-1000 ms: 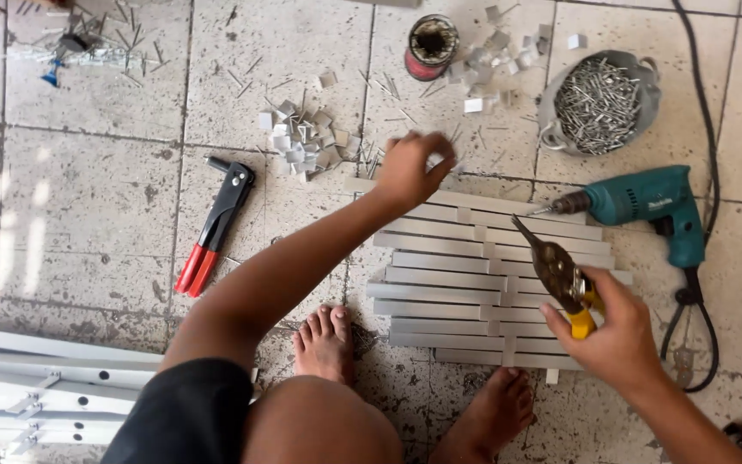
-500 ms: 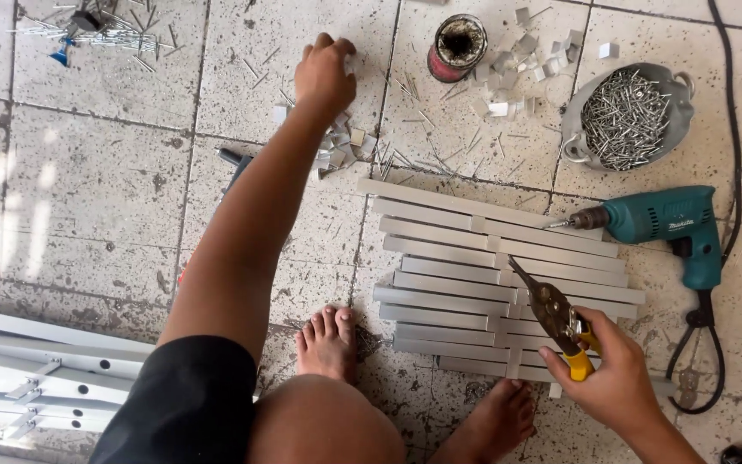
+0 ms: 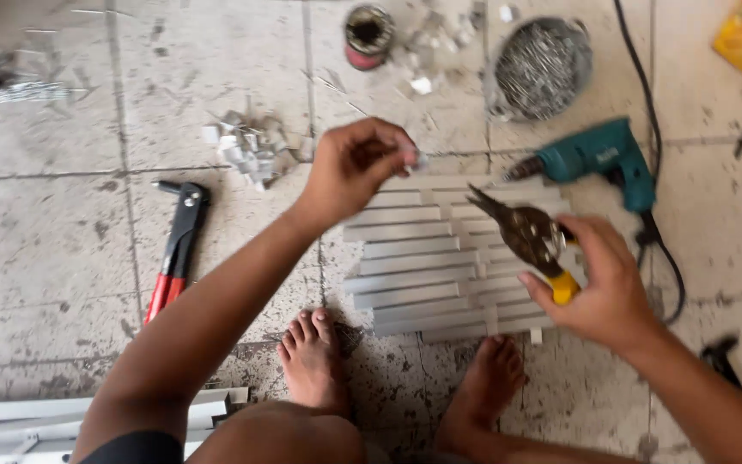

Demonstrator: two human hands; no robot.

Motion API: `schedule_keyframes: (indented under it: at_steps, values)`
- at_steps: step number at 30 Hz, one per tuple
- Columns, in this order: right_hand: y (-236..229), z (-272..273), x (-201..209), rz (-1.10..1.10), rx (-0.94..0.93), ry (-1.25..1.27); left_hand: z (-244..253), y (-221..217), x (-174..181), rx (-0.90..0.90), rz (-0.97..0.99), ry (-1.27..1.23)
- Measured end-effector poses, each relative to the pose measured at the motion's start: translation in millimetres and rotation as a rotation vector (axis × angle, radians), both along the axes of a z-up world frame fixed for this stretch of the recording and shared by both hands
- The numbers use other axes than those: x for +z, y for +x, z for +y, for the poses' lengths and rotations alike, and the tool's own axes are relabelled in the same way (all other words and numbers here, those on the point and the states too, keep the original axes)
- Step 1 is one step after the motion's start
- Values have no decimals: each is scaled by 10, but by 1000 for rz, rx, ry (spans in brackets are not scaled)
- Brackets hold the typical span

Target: The person sits on the floor and uses pliers to bend small metal pieces onto a white slatted frame. They repeatedly pick up the metal pieces and secure them to the frame using the pliers.

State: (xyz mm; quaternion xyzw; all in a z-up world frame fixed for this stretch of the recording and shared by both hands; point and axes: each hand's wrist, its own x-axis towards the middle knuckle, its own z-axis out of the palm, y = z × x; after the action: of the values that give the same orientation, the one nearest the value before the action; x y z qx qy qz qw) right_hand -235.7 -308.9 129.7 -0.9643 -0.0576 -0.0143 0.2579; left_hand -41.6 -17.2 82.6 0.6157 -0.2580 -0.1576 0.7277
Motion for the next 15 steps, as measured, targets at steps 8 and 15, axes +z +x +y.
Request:
schedule_keyframes:
  at_steps: [8,15]
  values:
    - [110,41,235,39,93,11,-149,-535,603,-15,-96,-194]
    - [135,-48,19,-147,199,-5,-191,-664,680,-10,-71,-323]
